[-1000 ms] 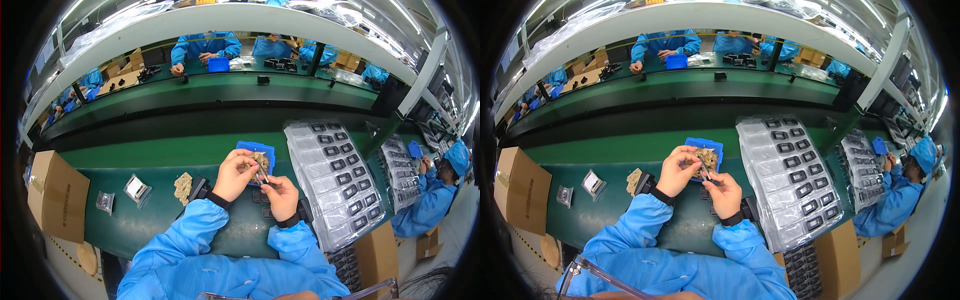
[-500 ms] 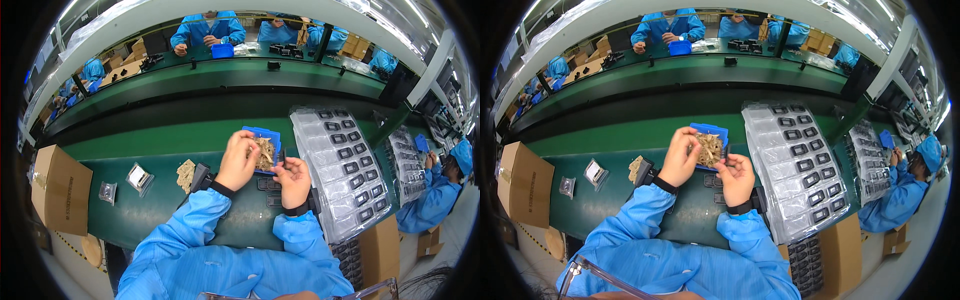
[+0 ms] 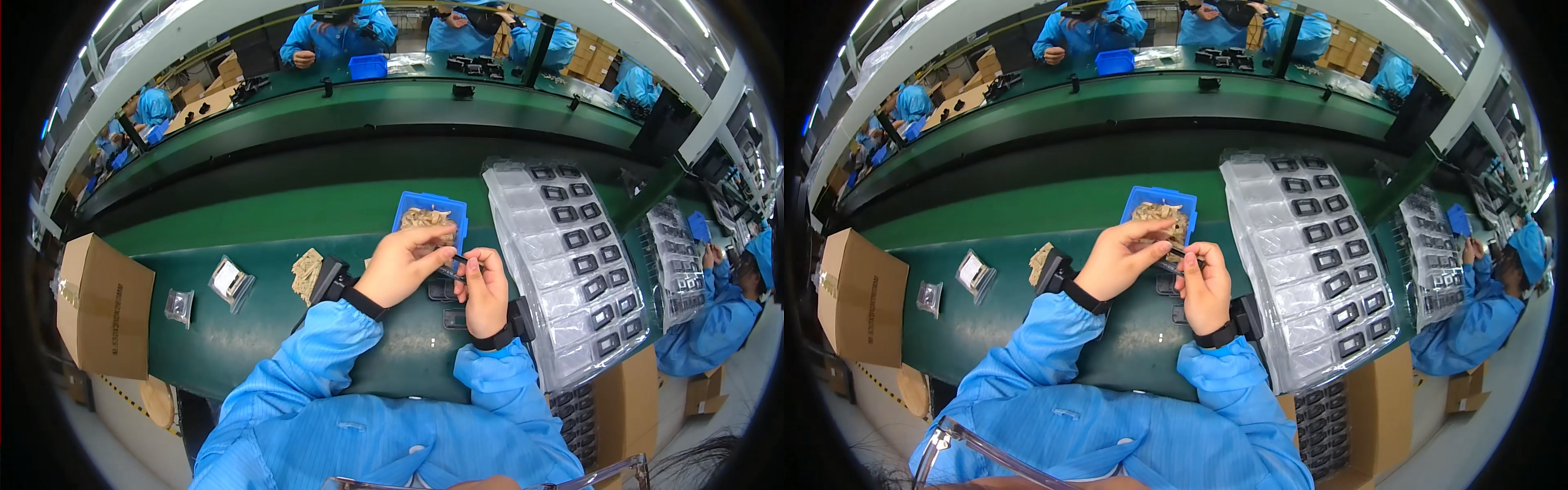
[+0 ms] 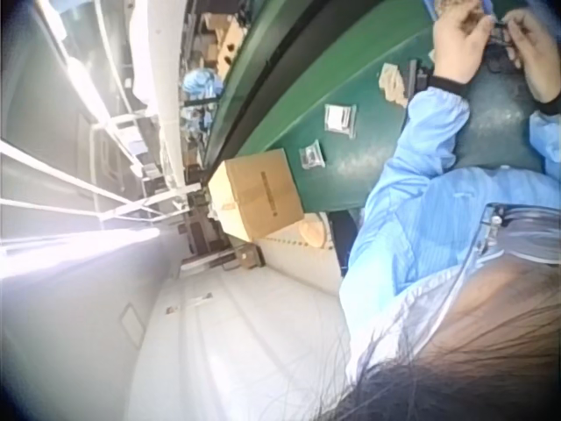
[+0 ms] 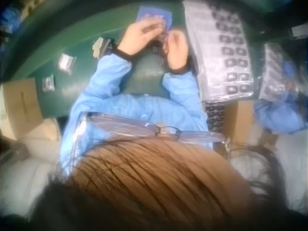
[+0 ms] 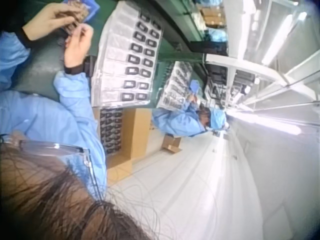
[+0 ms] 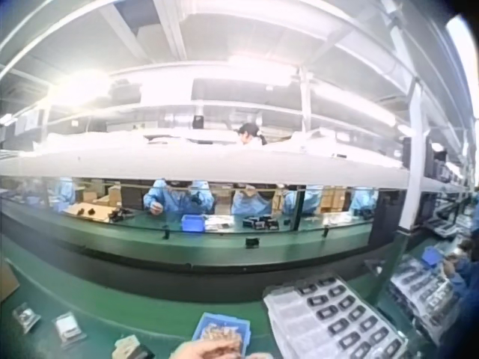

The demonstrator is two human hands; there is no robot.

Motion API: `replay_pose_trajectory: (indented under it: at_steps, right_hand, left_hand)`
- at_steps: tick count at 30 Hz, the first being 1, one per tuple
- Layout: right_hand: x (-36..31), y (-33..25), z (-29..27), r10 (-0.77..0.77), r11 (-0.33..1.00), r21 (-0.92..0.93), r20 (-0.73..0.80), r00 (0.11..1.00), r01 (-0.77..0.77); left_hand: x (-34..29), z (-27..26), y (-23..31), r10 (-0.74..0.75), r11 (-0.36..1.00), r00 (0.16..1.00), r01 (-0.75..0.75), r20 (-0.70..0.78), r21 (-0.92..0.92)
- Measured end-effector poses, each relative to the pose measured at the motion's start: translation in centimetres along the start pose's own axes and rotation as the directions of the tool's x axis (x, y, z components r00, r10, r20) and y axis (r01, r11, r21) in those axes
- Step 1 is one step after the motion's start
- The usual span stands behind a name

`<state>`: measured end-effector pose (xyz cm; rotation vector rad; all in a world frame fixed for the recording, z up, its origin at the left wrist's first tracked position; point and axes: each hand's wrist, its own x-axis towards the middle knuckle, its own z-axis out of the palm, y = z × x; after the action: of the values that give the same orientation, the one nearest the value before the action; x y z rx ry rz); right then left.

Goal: Manually assemble small electronic housing components at a factory workstation.

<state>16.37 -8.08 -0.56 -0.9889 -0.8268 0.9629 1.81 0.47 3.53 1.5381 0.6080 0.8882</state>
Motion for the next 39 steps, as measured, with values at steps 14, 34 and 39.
replay_pose_trajectory:
  at_steps: [14, 34, 39]
  right_hand:
    - [-1.4, -0.8, 0.2, -0.221, 0.969, -0.108, 0.007, 0.975, 0.22]
    - [-1.0, -1.1, -0.3, -0.032, 0.999, 0.038, -0.092, 0.995, 0.036]
    - [-1.2, -1.2, -0.1, 0.012, 0.997, 0.079, -0.067, 0.998, -0.006]
  left_hand:
    - [-1.0, 0.4, 0.7, 0.066, 0.996, 0.997, -0.069, 0.043, 0.056]
    - [-0.9, 0.8, 1.2, -0.002, 0.97, 0.999, -0.009, 0.044, 0.245]
    - [-1.3, 1.0, 1.4, 0.043, 0.919, 0.999, -0.039, 0.0, 0.393]
